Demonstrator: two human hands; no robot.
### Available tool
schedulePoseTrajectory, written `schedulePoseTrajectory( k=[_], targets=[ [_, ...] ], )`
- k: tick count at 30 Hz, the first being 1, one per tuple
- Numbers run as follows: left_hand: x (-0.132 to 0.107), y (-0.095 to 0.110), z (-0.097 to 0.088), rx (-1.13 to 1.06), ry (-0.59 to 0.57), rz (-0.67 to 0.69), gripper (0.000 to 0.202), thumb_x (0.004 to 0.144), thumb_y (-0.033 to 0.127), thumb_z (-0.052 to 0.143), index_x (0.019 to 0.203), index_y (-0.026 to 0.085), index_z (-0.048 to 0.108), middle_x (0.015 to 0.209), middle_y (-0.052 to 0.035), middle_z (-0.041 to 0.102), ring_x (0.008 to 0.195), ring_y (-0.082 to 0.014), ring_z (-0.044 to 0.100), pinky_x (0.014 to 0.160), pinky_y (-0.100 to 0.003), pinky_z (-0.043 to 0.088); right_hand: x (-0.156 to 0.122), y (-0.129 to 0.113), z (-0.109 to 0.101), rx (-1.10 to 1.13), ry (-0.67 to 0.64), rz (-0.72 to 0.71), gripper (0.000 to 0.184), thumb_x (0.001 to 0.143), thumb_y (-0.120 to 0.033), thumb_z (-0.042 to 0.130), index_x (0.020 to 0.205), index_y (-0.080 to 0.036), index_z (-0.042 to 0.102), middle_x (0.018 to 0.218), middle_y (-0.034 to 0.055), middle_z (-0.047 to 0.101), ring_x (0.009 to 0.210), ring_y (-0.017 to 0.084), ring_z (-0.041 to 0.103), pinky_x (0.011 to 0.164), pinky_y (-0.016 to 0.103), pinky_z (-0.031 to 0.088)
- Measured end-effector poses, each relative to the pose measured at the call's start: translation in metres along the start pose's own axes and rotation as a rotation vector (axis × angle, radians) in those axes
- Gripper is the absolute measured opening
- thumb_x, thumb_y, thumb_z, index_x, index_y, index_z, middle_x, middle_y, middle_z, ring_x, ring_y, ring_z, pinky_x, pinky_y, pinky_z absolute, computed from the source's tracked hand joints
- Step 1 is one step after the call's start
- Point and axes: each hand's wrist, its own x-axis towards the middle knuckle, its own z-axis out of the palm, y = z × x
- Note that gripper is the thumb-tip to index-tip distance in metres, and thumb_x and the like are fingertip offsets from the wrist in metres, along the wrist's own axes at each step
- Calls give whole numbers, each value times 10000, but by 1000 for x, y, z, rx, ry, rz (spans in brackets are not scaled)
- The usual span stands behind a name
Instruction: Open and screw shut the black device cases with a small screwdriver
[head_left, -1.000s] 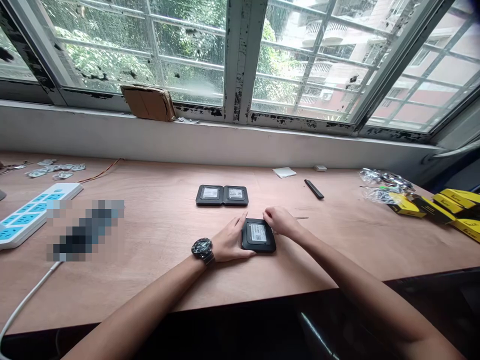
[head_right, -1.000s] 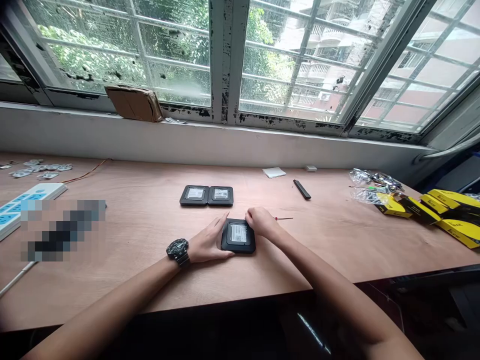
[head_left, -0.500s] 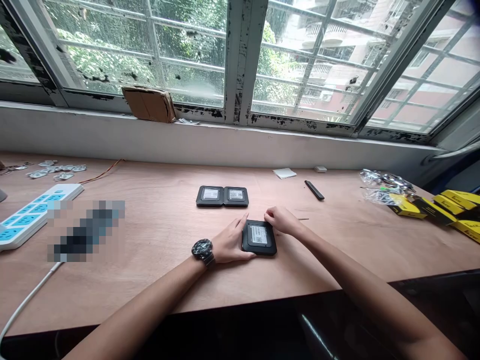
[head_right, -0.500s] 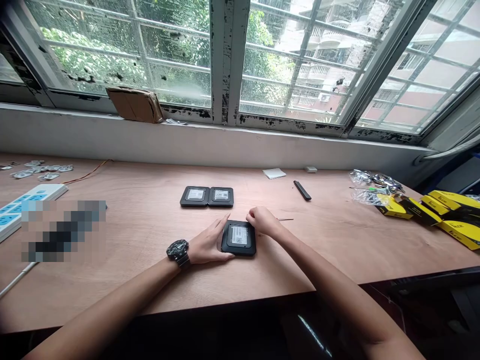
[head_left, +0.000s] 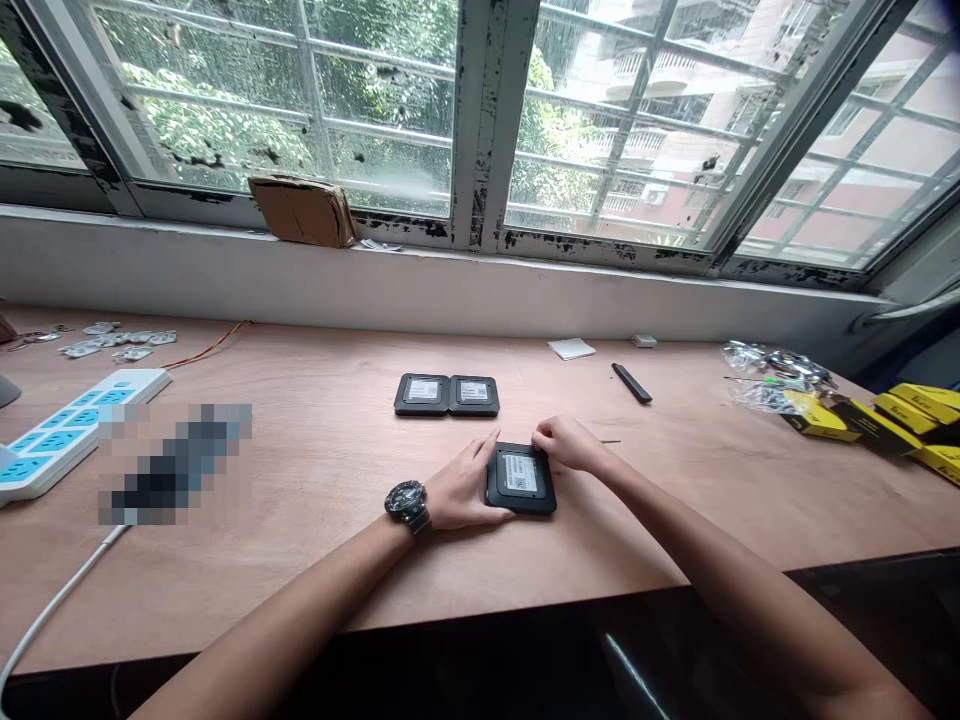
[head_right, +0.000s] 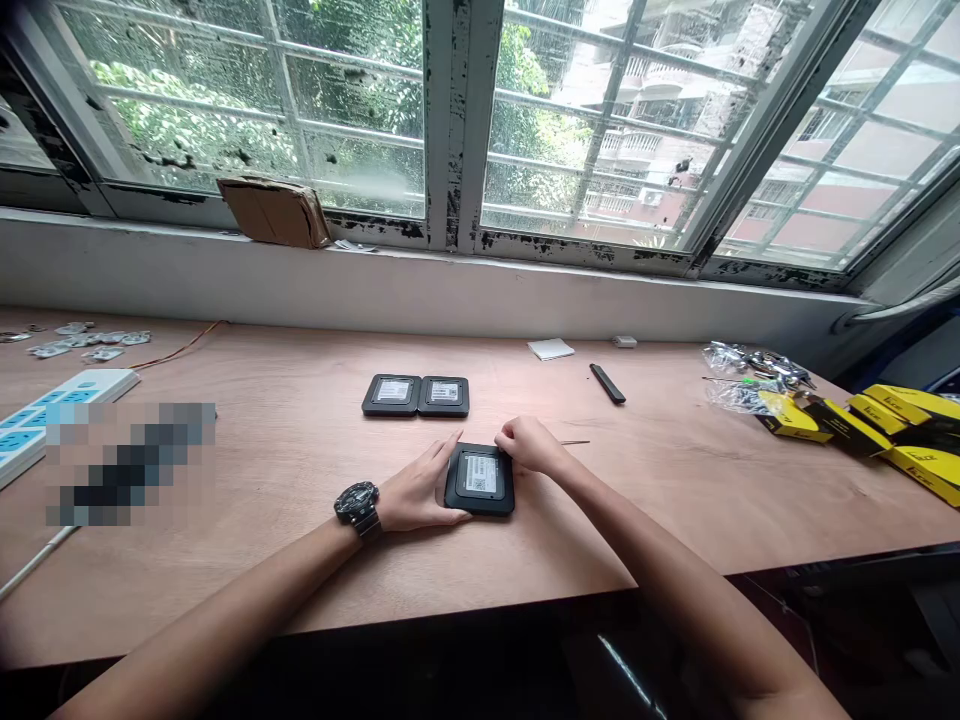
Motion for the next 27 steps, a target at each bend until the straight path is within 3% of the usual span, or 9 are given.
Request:
schedulePoseTrajectory(
  k=[3, 6, 13, 20, 24, 27],
  targets=[
    [0, 0, 0, -3, 6, 1, 1236, 713, 520, 840, 1622, 217, 60, 1599, -170, 295, 1468, -389, 325, 1209, -531, 327, -3, -2, -5, 20, 2, -5, 308, 865, -263, 494, 571, -183, 541, 551, 1, 593, 516, 134, 493, 514, 252, 311],
    [0, 2, -1, -2, 16, 15, 1225, 723, 509, 842, 1621, 212, 64, 1597, -177, 296, 1479, -380, 306, 1214, -523, 318, -9, -1, -10, 74, 77, -58, 346, 953, -327, 448, 719, -169, 647, 760, 45, 716, 679, 165, 616, 631, 254, 408],
    [0, 3, -2, 41, 10, 7, 1217, 718, 526, 841, 1619, 203, 89, 1572, -196, 336, 1449, -390, 350, 1190, -533, 342, -33, 21, -7, 221, 227, -148, 292, 969, -445, 537, 964, -199, 694, 945, 57, 749, 848, 202, 674, 752, 297, 479],
    [-1, 2, -2, 103, 8, -24, 1201, 709, 602, 827, 1615, 211, 143, 1581, -185, 343, 1433, -405, 367, 1182, -539, 343, -29, 50, -14, 315, 246, -60, 443, 860, -634, 644, 818, -193, 630, 816, 44, 701, 753, 194, 631, 680, 297, 465],
    [-2, 3, -3, 115, 6, -48, 1208, 710, 624, 820, 1618, 224, 131, 1586, -175, 334, 1423, -400, 381, 1171, -540, 355, -17, 51, -19, 358, 272, -110, 458, 840, -658, 659, 858, -203, 606, 857, 42, 689, 769, 188, 625, 697, 301, 480],
    [-2, 5, -4, 108, 6, -49, 1217, 715, 607, 826, 1622, 233, 105, 1558, -170, 374, 1407, -386, 403, 1161, -533, 372, -9, 48, -24, 350, 217, -133, 423, 869, -631, 638, 883, -208, 631, 886, 46, 707, 774, 191, 637, 684, 304, 488]
  ],
)
